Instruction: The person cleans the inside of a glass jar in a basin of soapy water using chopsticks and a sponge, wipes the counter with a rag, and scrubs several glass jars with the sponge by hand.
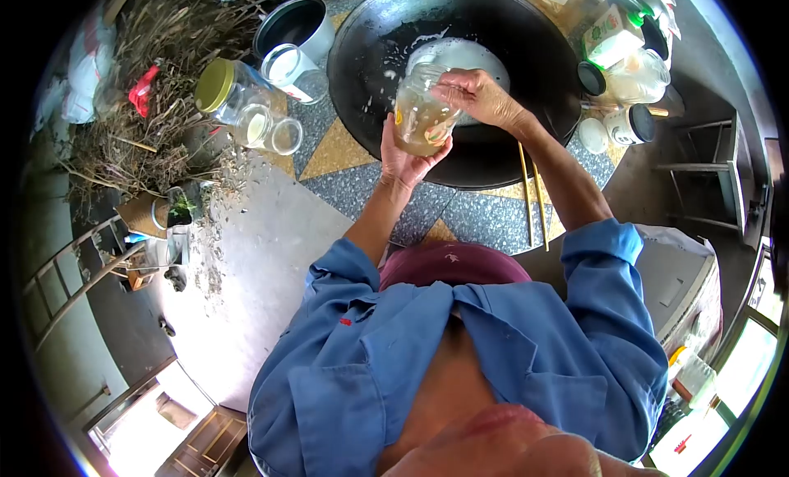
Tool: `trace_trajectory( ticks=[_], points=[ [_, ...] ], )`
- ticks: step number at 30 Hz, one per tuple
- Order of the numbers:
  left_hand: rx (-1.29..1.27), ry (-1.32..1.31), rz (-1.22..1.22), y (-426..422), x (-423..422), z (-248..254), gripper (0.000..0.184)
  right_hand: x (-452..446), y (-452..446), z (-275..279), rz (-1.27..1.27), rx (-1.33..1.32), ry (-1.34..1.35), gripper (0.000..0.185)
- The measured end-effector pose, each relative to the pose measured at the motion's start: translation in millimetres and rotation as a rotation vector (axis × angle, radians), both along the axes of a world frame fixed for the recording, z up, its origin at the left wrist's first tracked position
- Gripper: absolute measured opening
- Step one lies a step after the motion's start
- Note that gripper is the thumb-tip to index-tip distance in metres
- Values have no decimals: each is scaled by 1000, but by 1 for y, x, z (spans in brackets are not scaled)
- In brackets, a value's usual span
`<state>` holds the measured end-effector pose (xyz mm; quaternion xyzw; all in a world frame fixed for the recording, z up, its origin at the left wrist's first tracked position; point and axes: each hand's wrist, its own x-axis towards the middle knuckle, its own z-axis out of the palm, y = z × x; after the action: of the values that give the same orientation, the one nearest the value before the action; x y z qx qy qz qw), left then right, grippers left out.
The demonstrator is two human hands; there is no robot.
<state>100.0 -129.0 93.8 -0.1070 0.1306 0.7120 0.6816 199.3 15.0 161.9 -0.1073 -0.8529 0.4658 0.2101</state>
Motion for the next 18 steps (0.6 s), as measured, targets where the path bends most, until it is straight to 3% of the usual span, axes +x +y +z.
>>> trace_trajectory(
  ticks=[4,6,9,10,12,13,14,18],
  points=[
    [-20,-12,-70,19,-13,-20,52,-5,21,-26,-114,-274,-57,18],
    [-75,35,-41,15,-21,-26,57,-2,14,-34,-119,-107,13,17],
    [35,-73,-47,-1,-34,-23,57,-15,-12,-20,-96,89,143,17],
    [16,-87,-47,2,-41,-21,57,-24,-11,-14,-28,204,147,17],
    [-135,-37,23,15,-50,-29,56,-37,1,-30,-25,162,56,17],
    [-146,-78,-17,24,-52,-41,55,-40,14,-42,-31,330,144,17],
    [-89,-101,-23,29,-50,-41,53,-35,13,-35,-124,117,-17,16],
    [-37,-115,-89,31,-44,-41,48,-30,8,-20,-75,182,35,15]
  ],
)
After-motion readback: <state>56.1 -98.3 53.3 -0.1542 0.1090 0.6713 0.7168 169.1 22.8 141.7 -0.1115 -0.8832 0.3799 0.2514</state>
